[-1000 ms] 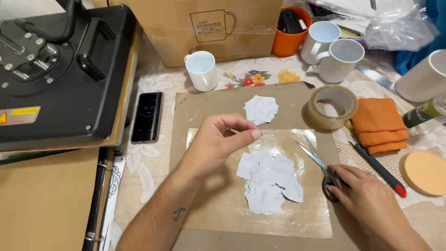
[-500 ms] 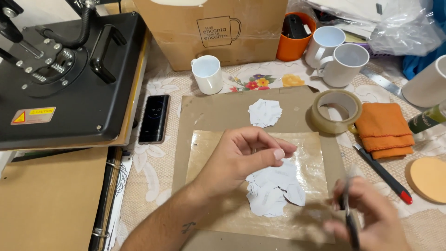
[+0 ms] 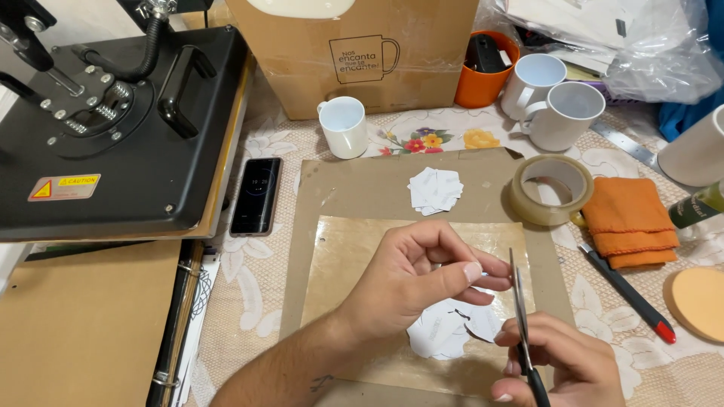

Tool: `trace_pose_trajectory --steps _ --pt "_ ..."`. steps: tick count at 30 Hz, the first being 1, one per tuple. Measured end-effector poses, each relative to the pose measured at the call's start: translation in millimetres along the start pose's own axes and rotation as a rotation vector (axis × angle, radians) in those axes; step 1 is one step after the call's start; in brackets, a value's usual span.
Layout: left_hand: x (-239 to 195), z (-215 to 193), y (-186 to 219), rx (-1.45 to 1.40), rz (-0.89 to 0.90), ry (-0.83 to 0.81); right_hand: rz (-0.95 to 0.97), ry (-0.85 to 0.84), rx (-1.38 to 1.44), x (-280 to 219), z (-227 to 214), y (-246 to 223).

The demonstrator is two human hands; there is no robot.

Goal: Preparing and arranging stickers on a board by peeling off backings, cutting them to size with scissors, and positioning them for heat pressing.

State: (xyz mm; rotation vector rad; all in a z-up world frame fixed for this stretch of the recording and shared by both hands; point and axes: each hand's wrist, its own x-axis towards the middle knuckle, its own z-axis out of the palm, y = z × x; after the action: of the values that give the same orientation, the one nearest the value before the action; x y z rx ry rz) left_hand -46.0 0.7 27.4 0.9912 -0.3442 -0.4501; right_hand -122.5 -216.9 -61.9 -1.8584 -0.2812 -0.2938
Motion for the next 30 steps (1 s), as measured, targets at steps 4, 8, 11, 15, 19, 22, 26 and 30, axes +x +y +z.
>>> trace_pose_trajectory --steps 4,8,11,15,19,22,26,30 --pt "1 -1 -1 0.011 0.021 0.001 -0.002 -0.067 -0.032 3 -5 2" --pt "1 -3 -2 0.009 0.028 -0.008 -0.017 -0.032 -0.040 5 -2 -4" --pt "2 -4 -4 0.010 0.028 -0.010 -0.037 -0.036 -0.054 7 -2 -5" --pt "3 1 0 0.033 -0.013 0.045 -0.069 -0.028 -0.065 6 -3 1" --pt "3 1 0 0.041 -0.021 0.054 -0.135 -0.006 -0.125 9 1 0" --pt "2 -3 -2 0.069 -0.017 0.046 -0.114 0.090 -0.183 12 5 -7" --pt "-2 -10 0 0.407 0.215 0.192 -0.252 0.218 -0.583 17 7 -10" --pt "-1 -8 15 0.713 0.223 0.250 -0.244 0.235 -0.977 14 4 -14"
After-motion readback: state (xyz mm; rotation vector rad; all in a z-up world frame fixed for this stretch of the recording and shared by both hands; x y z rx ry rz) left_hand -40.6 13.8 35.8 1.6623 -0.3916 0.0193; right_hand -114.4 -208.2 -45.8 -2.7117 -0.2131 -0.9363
